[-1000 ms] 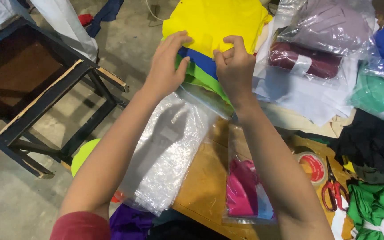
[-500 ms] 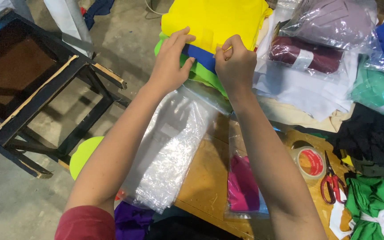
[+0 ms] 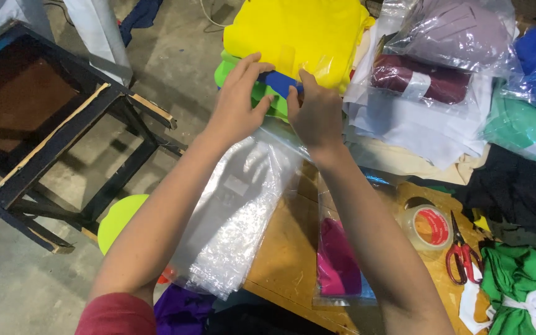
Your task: Folding fabric pieces and sealing them inside plastic bags using adhesive tape.
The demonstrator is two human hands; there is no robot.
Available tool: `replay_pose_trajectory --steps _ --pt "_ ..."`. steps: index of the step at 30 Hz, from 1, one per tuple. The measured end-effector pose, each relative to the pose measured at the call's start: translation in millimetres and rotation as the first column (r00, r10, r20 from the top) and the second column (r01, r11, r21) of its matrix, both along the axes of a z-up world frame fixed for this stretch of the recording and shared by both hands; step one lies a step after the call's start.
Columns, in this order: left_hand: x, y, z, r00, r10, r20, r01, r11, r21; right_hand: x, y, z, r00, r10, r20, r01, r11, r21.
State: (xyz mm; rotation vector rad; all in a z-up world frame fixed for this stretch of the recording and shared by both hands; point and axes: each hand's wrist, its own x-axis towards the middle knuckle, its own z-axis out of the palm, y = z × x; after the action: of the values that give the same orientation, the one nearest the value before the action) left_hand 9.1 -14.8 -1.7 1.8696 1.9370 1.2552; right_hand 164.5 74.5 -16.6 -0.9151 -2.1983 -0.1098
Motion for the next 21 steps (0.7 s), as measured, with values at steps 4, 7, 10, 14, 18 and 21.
replay_pose_trajectory --steps 4,7,10,14,18,21 --pt "25 -36 3 0.995 -0.090 0.039 0.078 0.971 0.227 35 -37 9 0.962 0.204 -0.180 -0.227 0.967 -0.119" --pt "55 -92 16 0.969 -0.162 0.189 0.116 0.966 0.229 83 -76 9 0.921 0.304 -0.246 -0.358 0.907 -0.222" --pt "89 -136 7 0.895 -0.167 0.414 0.121 0.984 0.134 137 -106 -2 0.935 0.297 -0.192 -0.338 0.912 -0.233" --pt "155 -161 -61 0.705 -0.010 0.709 0.142 0.982 -0.128 203 -145 -32 0.960 0.119 -0.255 -0.179 0.957 -0.227" --pt "212 -156 -61 0.656 -0.060 0.752 0.327 0.921 -0.212 238 -185 -28 0.933 -0.020 -0.359 -0.087 0.956 -0.279" --pt "239 -150 -52 0.637 -0.182 0.749 0.474 0.859 -0.194 249 -217 -33 0.705 -0.330 -0.627 -0.063 0.852 -0.519"
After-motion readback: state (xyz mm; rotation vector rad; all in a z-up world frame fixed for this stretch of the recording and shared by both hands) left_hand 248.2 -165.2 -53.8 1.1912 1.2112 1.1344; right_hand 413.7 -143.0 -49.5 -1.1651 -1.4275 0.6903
